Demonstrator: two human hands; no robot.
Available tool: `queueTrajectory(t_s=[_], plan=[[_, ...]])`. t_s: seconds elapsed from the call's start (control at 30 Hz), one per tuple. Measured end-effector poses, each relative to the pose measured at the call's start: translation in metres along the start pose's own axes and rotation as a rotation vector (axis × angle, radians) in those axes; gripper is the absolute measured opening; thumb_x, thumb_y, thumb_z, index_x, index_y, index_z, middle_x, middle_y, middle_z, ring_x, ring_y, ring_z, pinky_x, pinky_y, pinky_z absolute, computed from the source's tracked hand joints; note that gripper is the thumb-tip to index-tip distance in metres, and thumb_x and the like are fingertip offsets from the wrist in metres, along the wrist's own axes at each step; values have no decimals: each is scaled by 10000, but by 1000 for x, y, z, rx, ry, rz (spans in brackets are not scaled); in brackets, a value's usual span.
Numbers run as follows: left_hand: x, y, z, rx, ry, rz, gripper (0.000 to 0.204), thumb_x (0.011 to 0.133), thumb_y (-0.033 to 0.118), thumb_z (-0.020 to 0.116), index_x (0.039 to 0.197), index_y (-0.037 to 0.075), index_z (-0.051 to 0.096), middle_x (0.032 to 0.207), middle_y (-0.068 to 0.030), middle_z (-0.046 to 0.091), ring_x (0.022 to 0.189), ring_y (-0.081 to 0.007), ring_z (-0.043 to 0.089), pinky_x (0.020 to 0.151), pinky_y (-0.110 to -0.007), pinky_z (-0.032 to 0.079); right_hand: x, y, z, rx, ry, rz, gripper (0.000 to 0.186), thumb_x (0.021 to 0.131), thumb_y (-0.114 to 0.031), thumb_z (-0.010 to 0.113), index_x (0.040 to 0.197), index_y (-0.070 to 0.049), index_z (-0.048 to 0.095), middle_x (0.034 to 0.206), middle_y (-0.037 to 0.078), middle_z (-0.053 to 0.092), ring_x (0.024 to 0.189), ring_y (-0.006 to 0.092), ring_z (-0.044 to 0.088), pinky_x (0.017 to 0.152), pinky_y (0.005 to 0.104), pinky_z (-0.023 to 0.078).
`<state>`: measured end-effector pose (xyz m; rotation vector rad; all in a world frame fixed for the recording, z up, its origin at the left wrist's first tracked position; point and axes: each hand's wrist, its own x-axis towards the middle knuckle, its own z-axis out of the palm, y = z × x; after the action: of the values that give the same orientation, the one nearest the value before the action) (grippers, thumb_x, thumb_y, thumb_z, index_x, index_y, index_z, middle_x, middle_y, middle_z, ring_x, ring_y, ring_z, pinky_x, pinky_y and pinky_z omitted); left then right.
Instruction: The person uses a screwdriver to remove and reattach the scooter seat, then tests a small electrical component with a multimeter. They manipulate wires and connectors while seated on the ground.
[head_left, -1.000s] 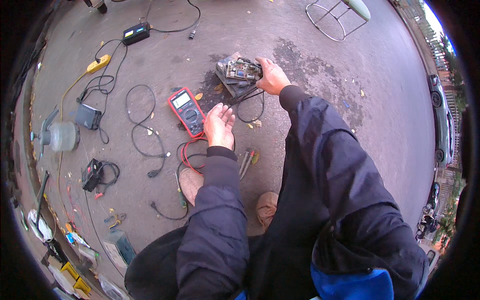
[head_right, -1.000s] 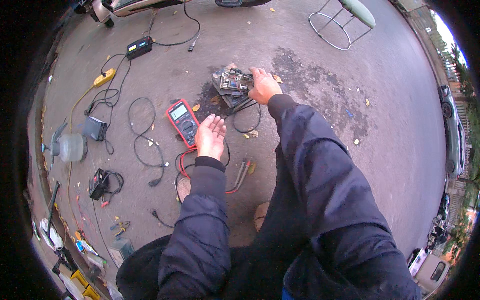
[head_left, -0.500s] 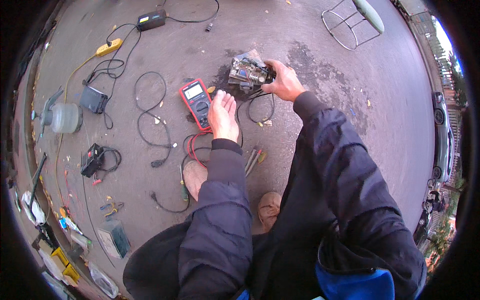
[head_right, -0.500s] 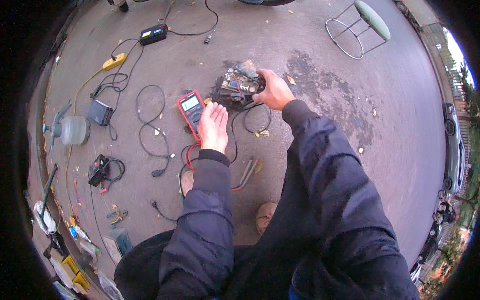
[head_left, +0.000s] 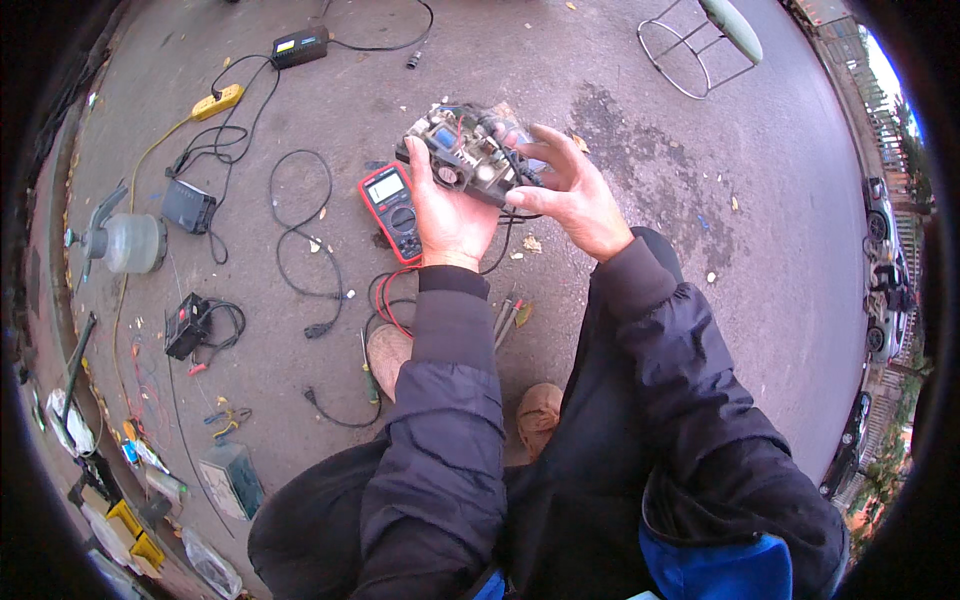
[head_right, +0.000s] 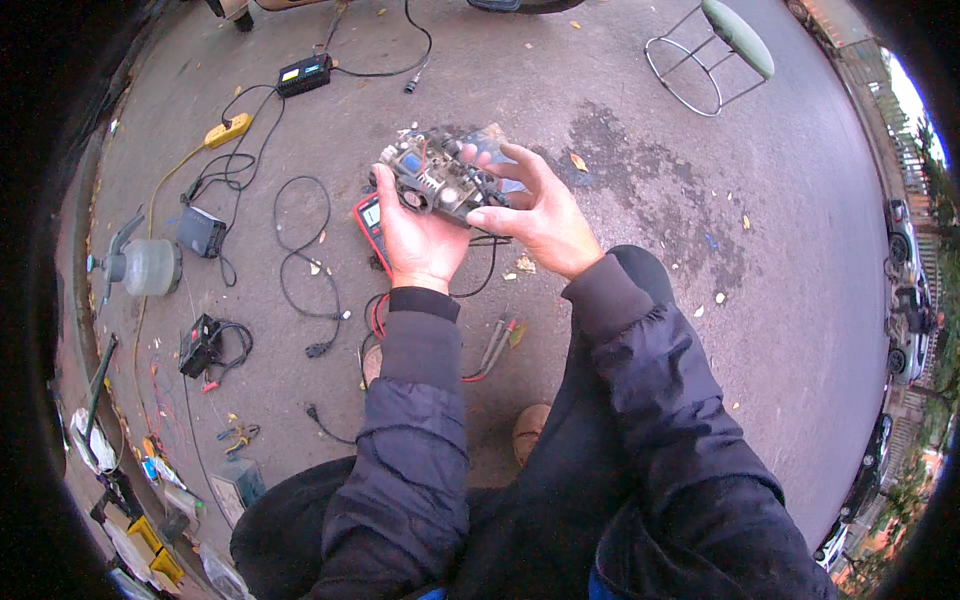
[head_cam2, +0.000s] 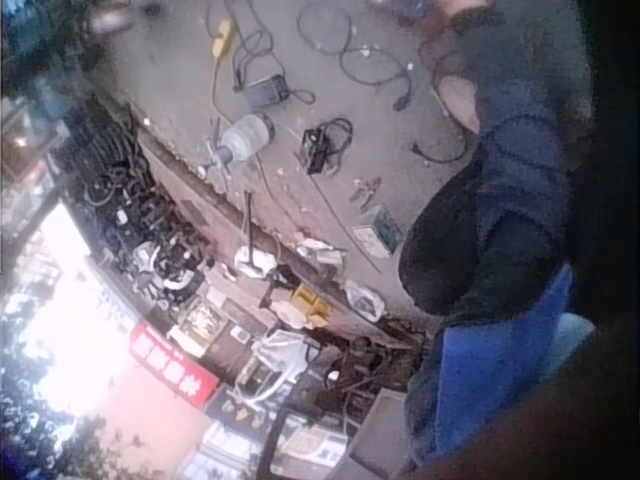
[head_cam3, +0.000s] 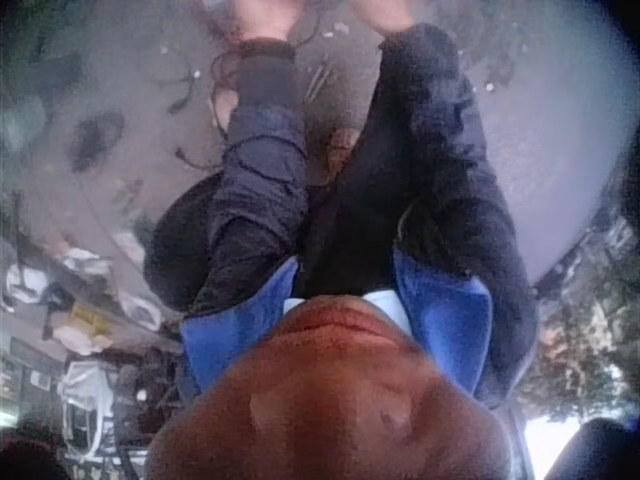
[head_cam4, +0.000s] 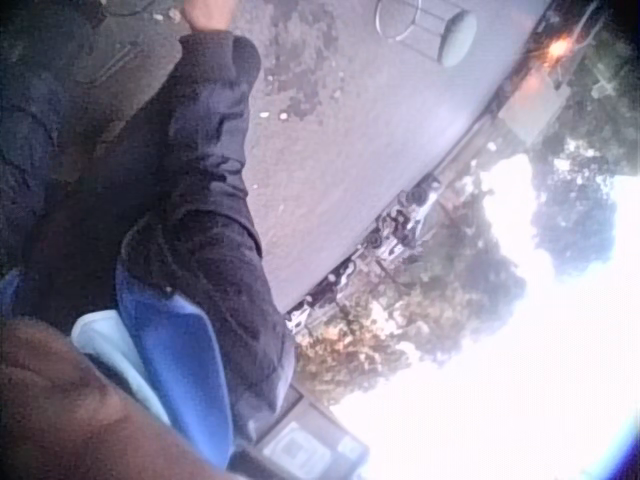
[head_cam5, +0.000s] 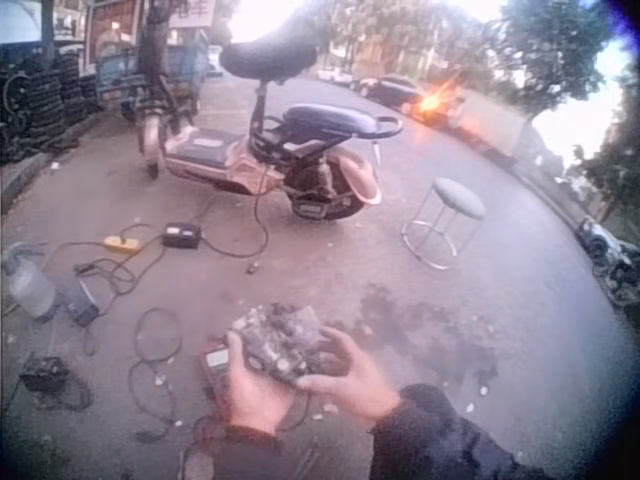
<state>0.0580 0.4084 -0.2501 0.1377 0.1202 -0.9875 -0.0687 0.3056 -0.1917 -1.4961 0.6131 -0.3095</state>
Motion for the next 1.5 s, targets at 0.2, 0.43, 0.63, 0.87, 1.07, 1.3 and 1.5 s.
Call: queueTrajectory(t_s=[0.2, 0.43, 0.63, 0.87, 1.07, 1.3, 1.5], plan=[[0, 12, 11, 4, 104, 61, 769, 964, 641, 615, 1473, 78, 491, 1432, -264, 558, 1353, -451, 537, 1196, -631, 353, -4, 5, -12, 43, -121, 45, 793, 846, -27, 792, 1532, 23, 398, 1466, 190, 528, 1169, 222, 641, 994, 381, 541], [2, 13, 6, 13, 93, 44, 763, 967, 613, 626, 1463, 49, 492, 1376, -268, 582, 1311, -440, 563, 1185, -615, 378, 1, 15, -11, -74, -126, 130, 238, 924, -99, 717, 1128, 22, 700, 970, 33, 718, 928, 129, 664, 872, 319, 527], [7, 20, 4, 166, 135, 95, 614, 1025, 579, 548, 1342, 57, 602, 1177, -217, 687, 1098, -371, 673, 955, -539, 565, 4, 1, -11, 7, 42, 137, 120, 965, -151, 731, 1009, -39, 728, 788, -52, 613, 679, 46, 520, 632, 239, 425], [3, 20, 2, 154, 176, 68, 583, 1029, 589, 513, 1241, 62, 640, 1049, -156, 711, 933, -315, 703, 861, -489, 589, 7, 1, -5, 100, 43, 106, 150, 976, -180, 722, 967, -30, 723, 687, -67, 515, 612, 41, 423, 566, 240, 323], [3, 21, -6, 128, 168, -1, 626, 1025, 616, 474, 1297, 68, 608, 1128, -167, 689, 1009, -338, 693, 891, -526, 582, 10, 4, -7, 171, 9, 113, 233, 1007, -239, 686, 946, -17, 717, 669, -50, 507, 593, 60, 419, 561, 252, 328], [3, 21, -12, -72, 182, -154, 530, 1037, 527, 462, 1275, 78, 610, 1155, -179, 678, 1017, -350, 680, 880, -579, 552, 10, 5, -7, 158, 15, 117, 264, 1050, -227, 616, 916, -7, 677, 626, -15, 503, 529, 88, 421, 578, 285, 390], [2, 19, -17, -140, 184, -208, 524, 1039, 495, 455, 1294, 62, 604, 1187, -195, 666, 1049, -368, 661, 897, -594, 537, 11, 6, -9, 147, -1, 137, 258, 1052, -238, 614, 929, -19, 674, 619, -18, 505, 529, 88, 431, 578, 270, 389]])
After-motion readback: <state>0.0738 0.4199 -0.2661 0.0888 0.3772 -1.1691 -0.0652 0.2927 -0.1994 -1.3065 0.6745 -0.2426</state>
